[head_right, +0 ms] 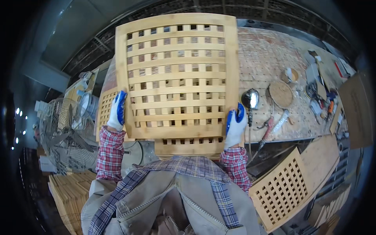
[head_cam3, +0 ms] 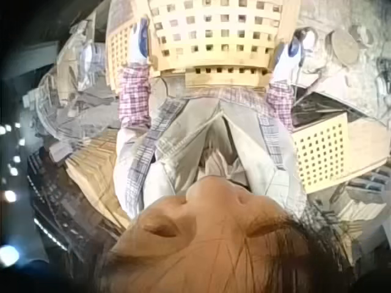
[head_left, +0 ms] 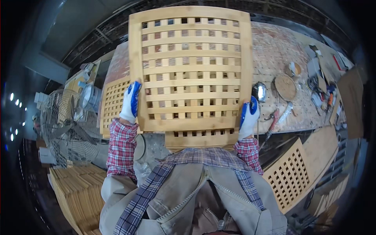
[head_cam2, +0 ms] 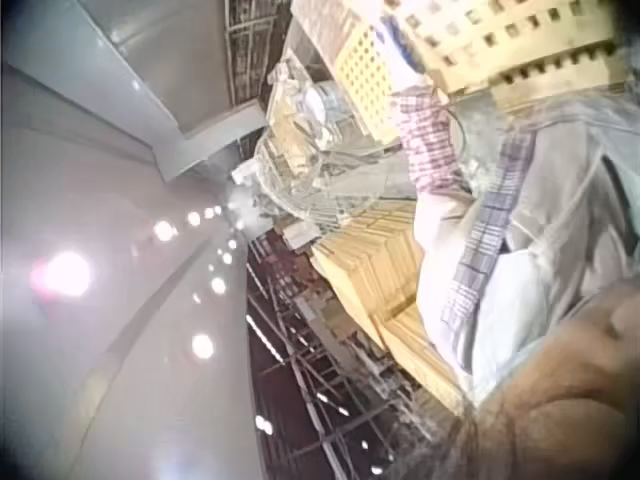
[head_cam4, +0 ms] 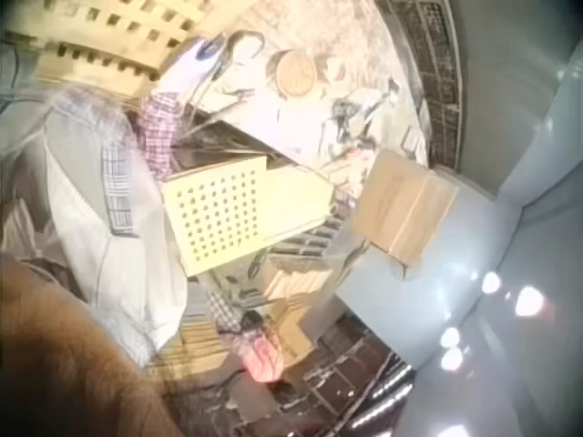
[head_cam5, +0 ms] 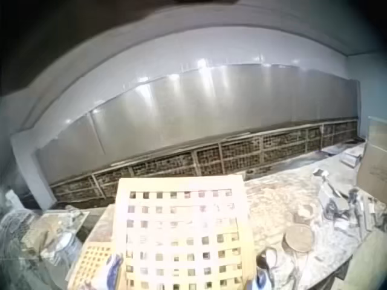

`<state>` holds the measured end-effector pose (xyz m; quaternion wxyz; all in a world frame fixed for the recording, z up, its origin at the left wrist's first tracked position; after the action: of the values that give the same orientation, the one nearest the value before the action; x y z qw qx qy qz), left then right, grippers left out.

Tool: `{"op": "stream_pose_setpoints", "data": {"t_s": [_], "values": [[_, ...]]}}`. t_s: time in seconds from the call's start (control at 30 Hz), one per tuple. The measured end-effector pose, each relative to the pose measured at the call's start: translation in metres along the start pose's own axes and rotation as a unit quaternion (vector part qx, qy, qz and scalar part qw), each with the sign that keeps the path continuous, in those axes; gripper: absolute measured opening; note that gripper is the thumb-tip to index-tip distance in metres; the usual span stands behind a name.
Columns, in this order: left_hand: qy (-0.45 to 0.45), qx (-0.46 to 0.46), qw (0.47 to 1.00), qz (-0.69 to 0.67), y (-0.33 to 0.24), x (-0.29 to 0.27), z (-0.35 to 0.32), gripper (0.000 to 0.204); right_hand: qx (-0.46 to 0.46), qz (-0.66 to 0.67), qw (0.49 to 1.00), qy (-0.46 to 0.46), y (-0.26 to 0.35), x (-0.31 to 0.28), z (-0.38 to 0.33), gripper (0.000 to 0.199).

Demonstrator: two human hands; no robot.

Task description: Sanding the surfaces and edges of square wooden lattice panels using an orbital sander at a workbench.

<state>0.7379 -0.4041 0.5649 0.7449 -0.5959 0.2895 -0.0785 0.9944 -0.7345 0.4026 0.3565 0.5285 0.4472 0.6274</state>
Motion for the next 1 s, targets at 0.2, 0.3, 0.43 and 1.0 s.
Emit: {"op": "stream_pose_setpoints", "data": {"t_s": [0.2,0.3,0.43,1.0], "values": [[0.054,-0.112,0.992,-0.027,-0.007,0.001,-0.004,0.037,-0.021,-0.011,1.0,0.015,-0.017,0.003,0.006,0.028],[0.057,-0.144,0.987,-0.047,-0.006,0.0,-0.005,0.038,0.002,0.019,1.0,-0.016,-0.014,0.006,0.002,0.027],[0.057,-0.153,0.985,-0.05,0.001,-0.004,-0.002,0.04,-0.031,0.027,0.998,-0.042,-0.02,0.008,0.007,0.019],[0.152,-0.211,0.932,-0.251,0.005,0.008,-0.007,0.046,-0.013,-0.028,0.995,-0.094,-0.03,-0.016,0.004,0.014]]}}
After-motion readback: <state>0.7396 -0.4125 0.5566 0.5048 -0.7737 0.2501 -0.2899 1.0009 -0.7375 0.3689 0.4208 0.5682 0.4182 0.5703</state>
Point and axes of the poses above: each hand's wrist, its own z-axis towards the middle knuckle, its own x-axis out of the palm, y = z × x, the point moved 5 cm from there along z, towards the middle knuckle, and after that the axes turned 12 degrees about z, right-handed, at the moved point
